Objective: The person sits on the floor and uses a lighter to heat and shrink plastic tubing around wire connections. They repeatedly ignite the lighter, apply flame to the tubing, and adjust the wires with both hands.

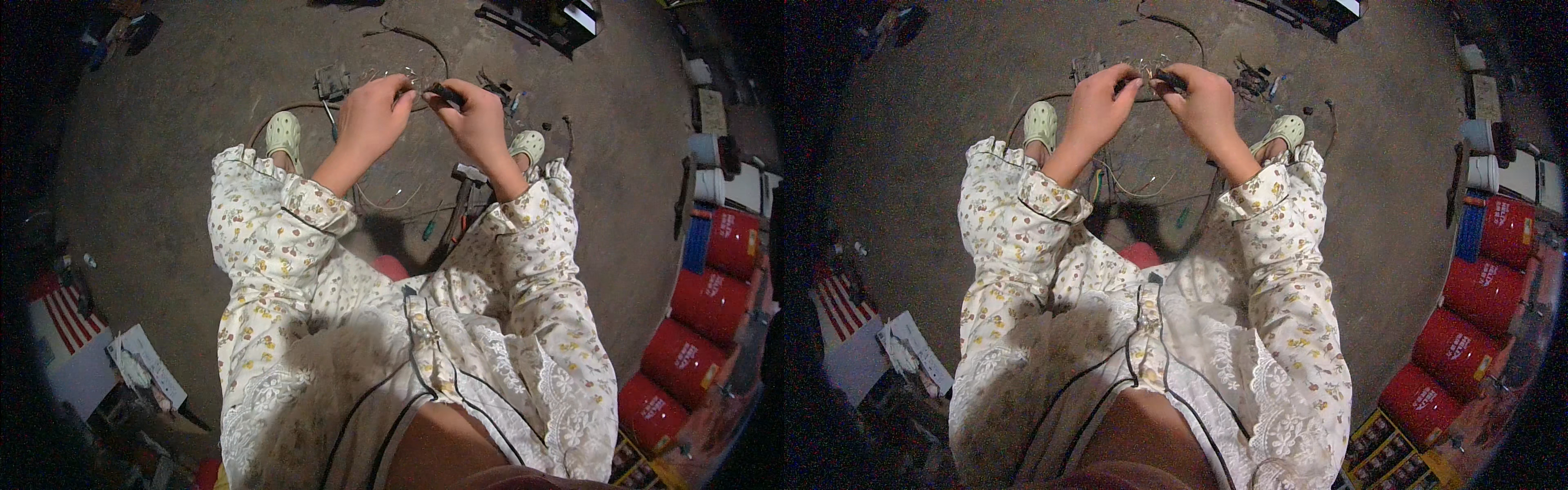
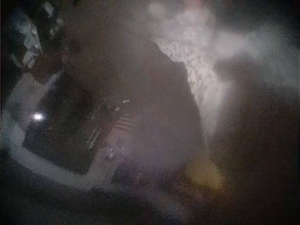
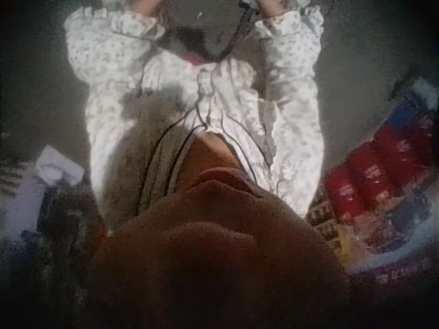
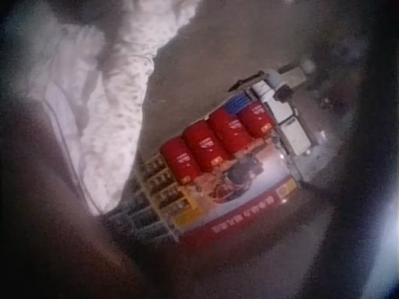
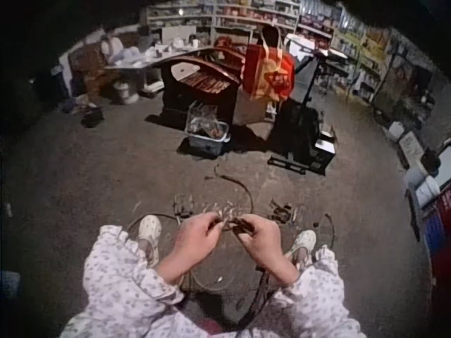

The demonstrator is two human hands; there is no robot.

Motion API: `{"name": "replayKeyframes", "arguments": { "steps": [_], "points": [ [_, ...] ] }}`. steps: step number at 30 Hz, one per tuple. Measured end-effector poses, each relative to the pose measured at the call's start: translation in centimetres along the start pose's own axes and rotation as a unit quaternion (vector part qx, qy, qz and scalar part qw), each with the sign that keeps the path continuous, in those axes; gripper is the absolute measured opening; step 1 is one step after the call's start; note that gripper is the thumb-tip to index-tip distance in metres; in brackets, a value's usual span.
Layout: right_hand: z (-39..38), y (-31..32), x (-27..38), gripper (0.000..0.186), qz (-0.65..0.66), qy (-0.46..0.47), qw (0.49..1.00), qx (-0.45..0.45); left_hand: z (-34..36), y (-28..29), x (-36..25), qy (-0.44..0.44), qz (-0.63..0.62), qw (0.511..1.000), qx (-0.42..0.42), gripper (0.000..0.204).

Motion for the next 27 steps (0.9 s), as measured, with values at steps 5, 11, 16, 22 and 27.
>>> {"name": "replayKeyframes", "arguments": {
  "steps": [5,11,16,22,27],
  "points": [
    [-0.1,-1.4,-2.1,0.022,0.122,-0.054,0.989,0.059,-0.1,-0.1,-0.5,-0.010,0.000,1.000,-0.001,0.017],
    [-1.0,-2.8,-2.4,0.022,0.335,-0.213,0.915,0.065,-0.4,0.5,-0.9,-0.031,-0.029,0.996,-0.075,0.013],
    [-1.4,-3.6,-3.0,0.022,0.405,-0.256,0.877,0.040,-0.2,0.7,-0.8,-0.036,-0.014,0.994,-0.100,0.012],
    [-1.8,-4.0,-2.4,0.019,0.431,-0.271,0.861,0.013,0.7,0.8,0.8,-0.017,-0.028,0.991,-0.128,0.011],
    [-1.9,-4.3,-2.1,0.018,0.459,-0.277,0.844,0.014,1.0,1.4,1.1,-0.015,-0.002,0.989,-0.144,0.013]
  ]
}}
Point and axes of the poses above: each hand's wrist, its own z-axis towards the middle knuckle, its own y-axis out of the back of the hand, x = y × z, the point moved 9 cm from there along z, towards the middle knuckle, and after that the axes turned 8 degrees about z, right-handed, at the moved point
